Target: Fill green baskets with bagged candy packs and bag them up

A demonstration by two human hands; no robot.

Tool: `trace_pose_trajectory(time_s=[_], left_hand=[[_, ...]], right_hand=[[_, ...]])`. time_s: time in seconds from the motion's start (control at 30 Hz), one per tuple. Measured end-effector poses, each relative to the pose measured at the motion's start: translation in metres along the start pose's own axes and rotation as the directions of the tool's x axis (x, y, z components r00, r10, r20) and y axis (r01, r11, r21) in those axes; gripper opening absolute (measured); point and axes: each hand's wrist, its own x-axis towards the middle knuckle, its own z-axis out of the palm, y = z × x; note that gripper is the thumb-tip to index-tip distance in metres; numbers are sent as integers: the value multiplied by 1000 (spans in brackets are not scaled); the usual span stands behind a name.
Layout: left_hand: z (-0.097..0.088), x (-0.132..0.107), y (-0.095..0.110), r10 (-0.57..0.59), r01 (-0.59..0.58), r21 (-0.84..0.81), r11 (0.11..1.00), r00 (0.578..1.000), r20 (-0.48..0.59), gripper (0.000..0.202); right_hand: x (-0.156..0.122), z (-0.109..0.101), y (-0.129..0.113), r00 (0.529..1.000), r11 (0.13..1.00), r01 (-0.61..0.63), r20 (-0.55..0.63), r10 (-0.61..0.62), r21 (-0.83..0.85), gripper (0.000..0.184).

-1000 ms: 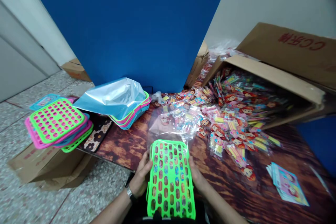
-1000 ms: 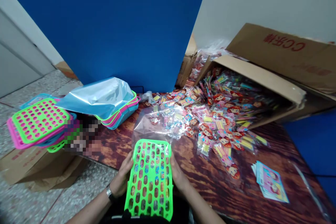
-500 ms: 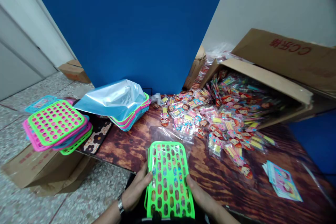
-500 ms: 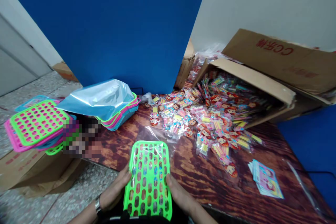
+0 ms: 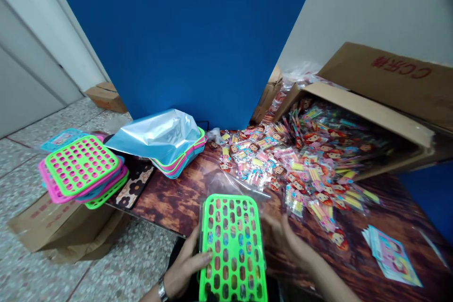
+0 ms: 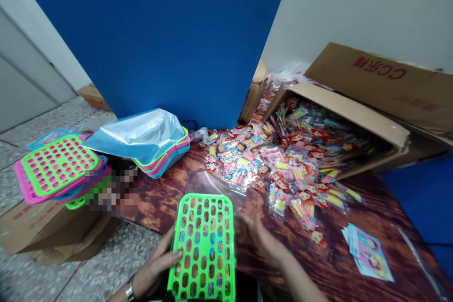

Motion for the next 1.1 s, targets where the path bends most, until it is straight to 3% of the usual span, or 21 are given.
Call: trace_pose_trajectory(time_s=[0.07,0.13,0.2,0.27,0.33,0.5,0.6,0.67,0.73,0.8,0.87,0.97,1.1], left_hand=[[1,3,2,18,-19,79,997,1000,13,72],[3,6,8,23,-28,181,983,999,28,69],[8,9,16,30,-41,246,968,998,48,69],[13,11,25,40,-59,280,958,997,71,70],[17,11,30,50,-75,291,954,995,91,70],[19,10,30,86,-111,297,948,992,98,75],[18,8,29,60,-88,285,955,993,103,74],[17,7,27,34,-60,245,968,993,110,71],[14,7,23,23,-43,213,976,995,96,69],[11,7,17,12,-24,197,980,998,64,67],[10,8,13,2,-8,187,982,999,34,65],[12,10,13,-8,0,171,985,999,46,69],[17,8,16,-10,-2,134,991,996,91,76]], right_hand=[[31,-23,-24,999,980,-45,-16,49,195,94],[66,-41,-55,999,963,-36,-18,43,266,91],[98,-52,-86,993,980,-74,100,56,186,74],[122,-54,-110,954,993,-116,277,117,-18,64],[138,-48,-123,913,980,-90,378,152,-177,59],[144,-20,-128,884,966,23,456,101,-259,41],[139,-19,-148,849,952,147,528,17,-267,37],[138,-31,-169,875,906,303,462,-141,-297,32],[139,-46,-187,897,836,414,320,-306,-361,31],[141,-55,-195,890,758,450,164,-425,-473,33],[145,-51,-191,870,673,440,98,-482,-594,41],[154,-25,-175,881,584,442,205,-426,-681,51],[162,3,-170,856,593,517,361,-371,-617,42]])
